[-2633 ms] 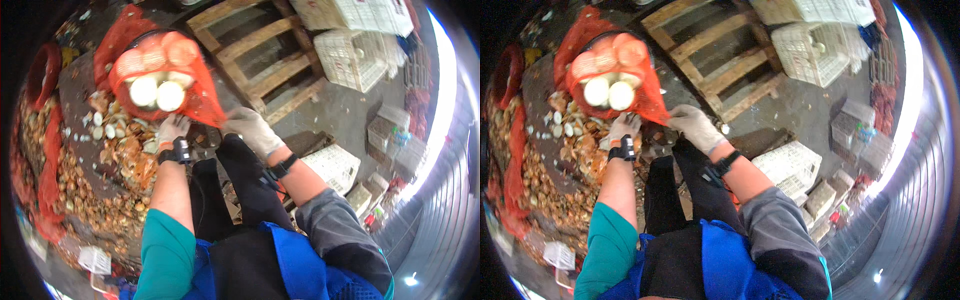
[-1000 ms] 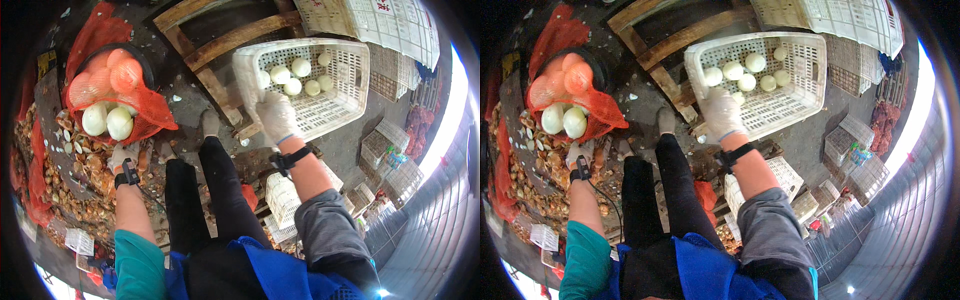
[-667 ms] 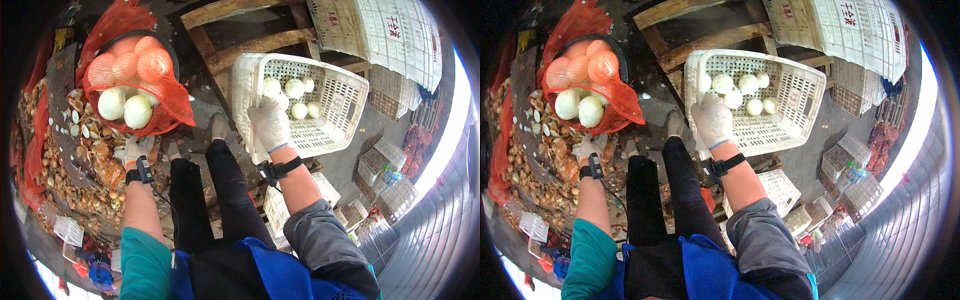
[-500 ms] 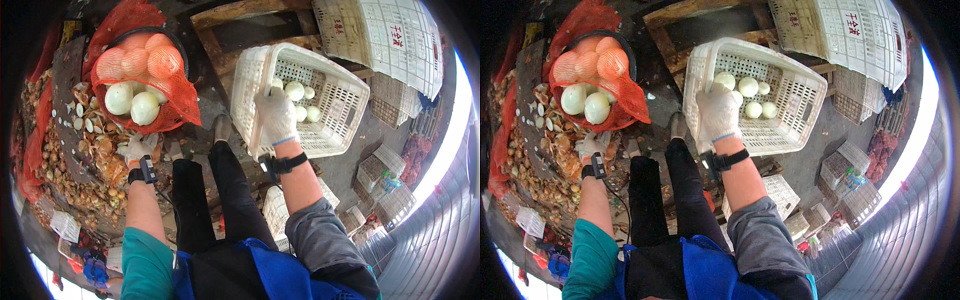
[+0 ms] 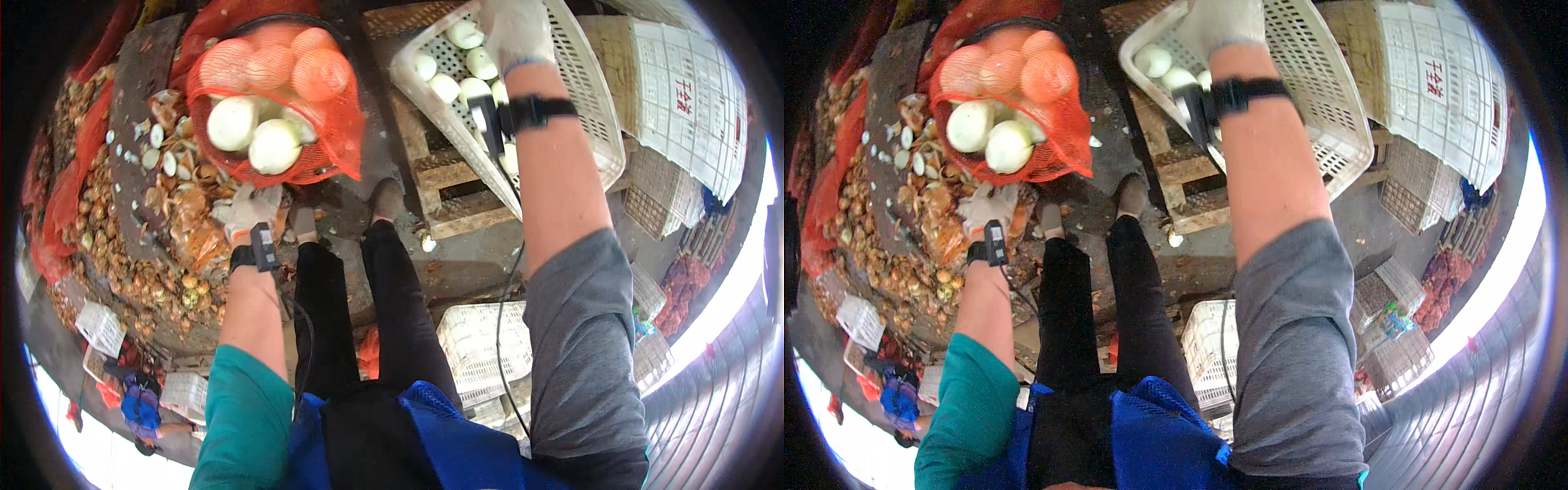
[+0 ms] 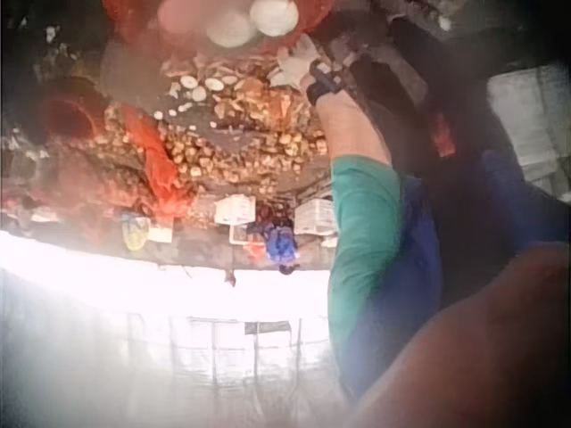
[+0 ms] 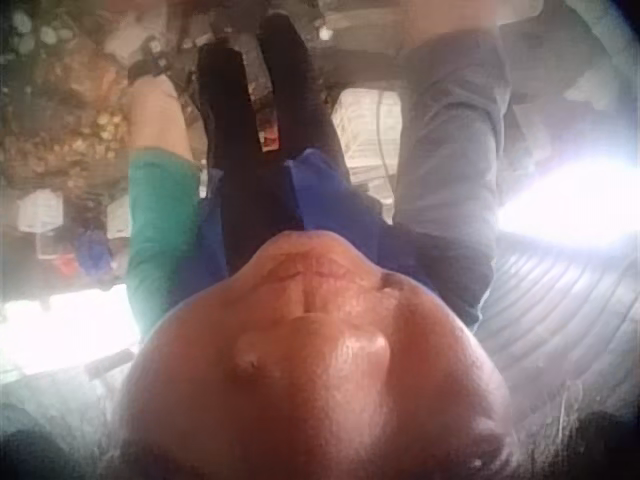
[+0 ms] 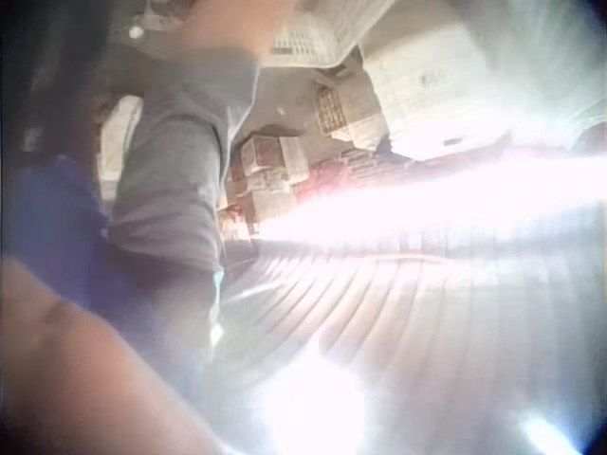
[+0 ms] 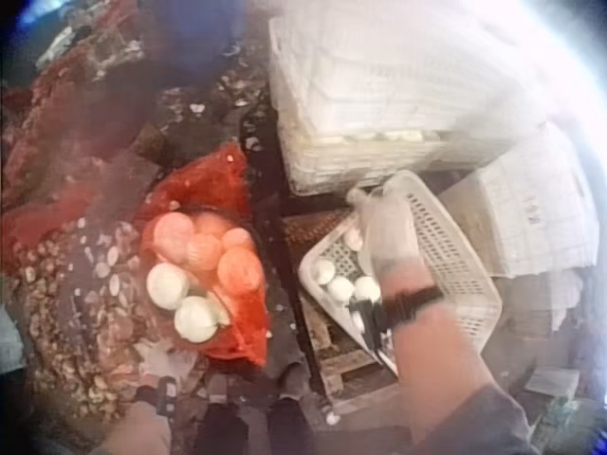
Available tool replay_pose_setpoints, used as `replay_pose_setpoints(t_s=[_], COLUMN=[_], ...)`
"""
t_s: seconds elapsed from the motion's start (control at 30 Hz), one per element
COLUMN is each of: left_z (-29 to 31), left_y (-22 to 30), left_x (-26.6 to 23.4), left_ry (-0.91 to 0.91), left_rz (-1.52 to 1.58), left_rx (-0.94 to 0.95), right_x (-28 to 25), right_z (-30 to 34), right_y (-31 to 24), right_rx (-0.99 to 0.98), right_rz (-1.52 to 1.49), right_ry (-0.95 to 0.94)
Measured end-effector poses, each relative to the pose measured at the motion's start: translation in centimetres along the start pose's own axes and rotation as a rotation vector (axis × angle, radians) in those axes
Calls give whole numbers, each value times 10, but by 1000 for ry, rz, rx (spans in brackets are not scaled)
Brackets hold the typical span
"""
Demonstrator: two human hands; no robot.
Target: The person empties peeled onions from a mesh bag into a plastic crate by hand, then picks up and inspects individual onions before placing them back into the crate.
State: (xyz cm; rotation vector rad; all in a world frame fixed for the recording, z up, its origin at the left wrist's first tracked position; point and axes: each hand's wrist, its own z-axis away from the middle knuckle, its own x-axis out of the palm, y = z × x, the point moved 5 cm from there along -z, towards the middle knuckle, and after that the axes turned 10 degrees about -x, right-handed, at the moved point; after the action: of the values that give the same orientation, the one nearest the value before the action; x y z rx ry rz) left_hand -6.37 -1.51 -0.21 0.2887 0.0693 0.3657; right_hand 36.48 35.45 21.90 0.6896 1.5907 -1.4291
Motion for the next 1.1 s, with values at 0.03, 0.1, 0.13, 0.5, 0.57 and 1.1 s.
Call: replay_pose_setpoints(t_s=[0.03, 0.1, 0.13, 0.5, 0.57, 1.1], left_z=[7, 30, 39, 159, 185, 104], left_y=[11, 24, 24, 67, 66, 227], left_x=[30, 45, 58, 118, 143, 29], left_ry=[271, 296, 275, 170, 79, 303], left_rz=[-755, -284, 181, -43, -229, -802], left_rx=[80, -46, -158, 244, 345, 51], right_x=[6, 43, 60, 188, 149, 49], right_z=[18, 60, 80, 209, 186, 226], right_y=[-8, -55, -61, -114, -127, -158], right_rx=[-392, -337, -120, 900, 726, 653], right_rz=[459, 147, -72, -1199, -707, -764], right_ry=[-38, -195, -237, -188, -243, -474])
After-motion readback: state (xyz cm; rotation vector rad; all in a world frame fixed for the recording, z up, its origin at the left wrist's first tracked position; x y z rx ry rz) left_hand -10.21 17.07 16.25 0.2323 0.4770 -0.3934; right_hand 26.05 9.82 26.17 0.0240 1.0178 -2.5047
